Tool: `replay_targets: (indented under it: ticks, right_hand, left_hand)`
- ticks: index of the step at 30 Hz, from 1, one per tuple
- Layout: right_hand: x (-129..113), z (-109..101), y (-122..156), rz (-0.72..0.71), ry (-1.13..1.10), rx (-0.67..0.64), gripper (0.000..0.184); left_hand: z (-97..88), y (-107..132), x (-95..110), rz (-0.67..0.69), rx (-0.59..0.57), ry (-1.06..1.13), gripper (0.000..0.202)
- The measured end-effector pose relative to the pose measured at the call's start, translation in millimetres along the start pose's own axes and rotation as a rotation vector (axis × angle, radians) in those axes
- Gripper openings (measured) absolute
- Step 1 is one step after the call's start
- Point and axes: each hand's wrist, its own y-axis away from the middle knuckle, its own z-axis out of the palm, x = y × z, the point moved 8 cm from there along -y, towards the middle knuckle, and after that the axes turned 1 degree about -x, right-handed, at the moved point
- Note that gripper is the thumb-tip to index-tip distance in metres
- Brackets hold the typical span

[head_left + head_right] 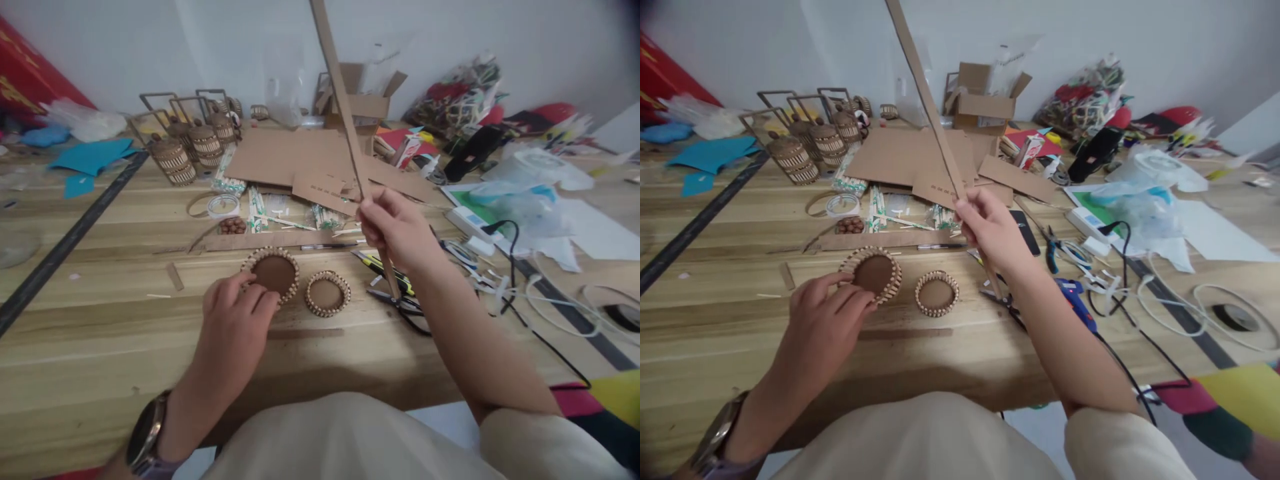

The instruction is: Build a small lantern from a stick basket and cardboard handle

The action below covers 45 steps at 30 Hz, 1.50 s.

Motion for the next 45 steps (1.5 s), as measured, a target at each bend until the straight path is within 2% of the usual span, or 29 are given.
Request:
replay_targets:
  ticks: [3, 5, 8, 11, 14, 16, 19, 21, 23, 25, 29, 31, 36, 40, 45]
  right_hand:
    - [46, -26, 33, 0.218, -0.040, 0.082, 0.034]
    - [65, -34, 54, 0.308, -0.060, 0.133, 0.038]
    - [76, -39, 78, 0.371, -0.089, 0.170, 0.042]
    - [72, -41, 89, 0.342, -0.131, 0.195, 0.043]
    - [62, -44, 90, 0.278, -0.155, 0.220, 0.041]
    - [57, -43, 87, 0.246, -0.149, 0.213, 0.039]
    - [53, -35, 84, 0.237, -0.131, 0.170, 0.038]
    - [52, -29, 82, 0.234, -0.125, 0.154, 0.037]
    - [50, -26, 82, 0.220, -0.125, 0.154, 0.037]
    - [47, -25, 84, 0.202, -0.122, 0.161, 0.036]
    - [44, -28, 90, 0.195, -0.091, 0.177, 0.035]
    - [45, -30, 93, 0.198, -0.086, 0.180, 0.034]
    - [49, -34, 93, 0.201, -0.102, 0.188, 0.034]
    - [46, -30, 85, 0.191, -0.147, 0.173, 0.034]
    - [35, -22, 71, 0.112, -0.218, 0.163, 0.034]
  left_hand:
    - [-3.1, -20, 26, 0.125, 0.012, 0.066, 0.018]
    - [-1.0, -31, 40, 0.189, 0.018, 0.088, 0.018]
    - [6.0, -39, 38, 0.161, 0.015, 0.048, 0.017]
    - [22.4, -37, 13, 0.058, -0.052, -0.043, 0.018]
    - [44.9, -27, -16, -0.055, -0.174, -0.081, 0.019]
    - [54.1, -22, -25, -0.116, -0.213, -0.092, 0.016]
    - [55.5, -30, -16, -0.113, -0.165, -0.065, 0.018]
    - [60.2, -44, 4, -0.010, -0.169, 0.035, 0.023]
    - [75.3, -60, 26, 0.114, -0.272, 0.167, 0.016]
    - [94.8, -74, 37, 0.154, -0.386, 0.225, 0.015]
    - [123.1, -91, 45, 0.172, -0.460, 0.259, 0.007]
    - [130.4, -93, 47, 0.183, -0.474, 0.270, 0.012]
    - [132.4, -93, 39, 0.138, -0.474, 0.288, 0.015]
    - [135.9, -103, 18, 0.086, -0.457, 0.298, 0.018]
    - [150.5, -118, -9, 0.046, -0.437, 0.298, 0.023]
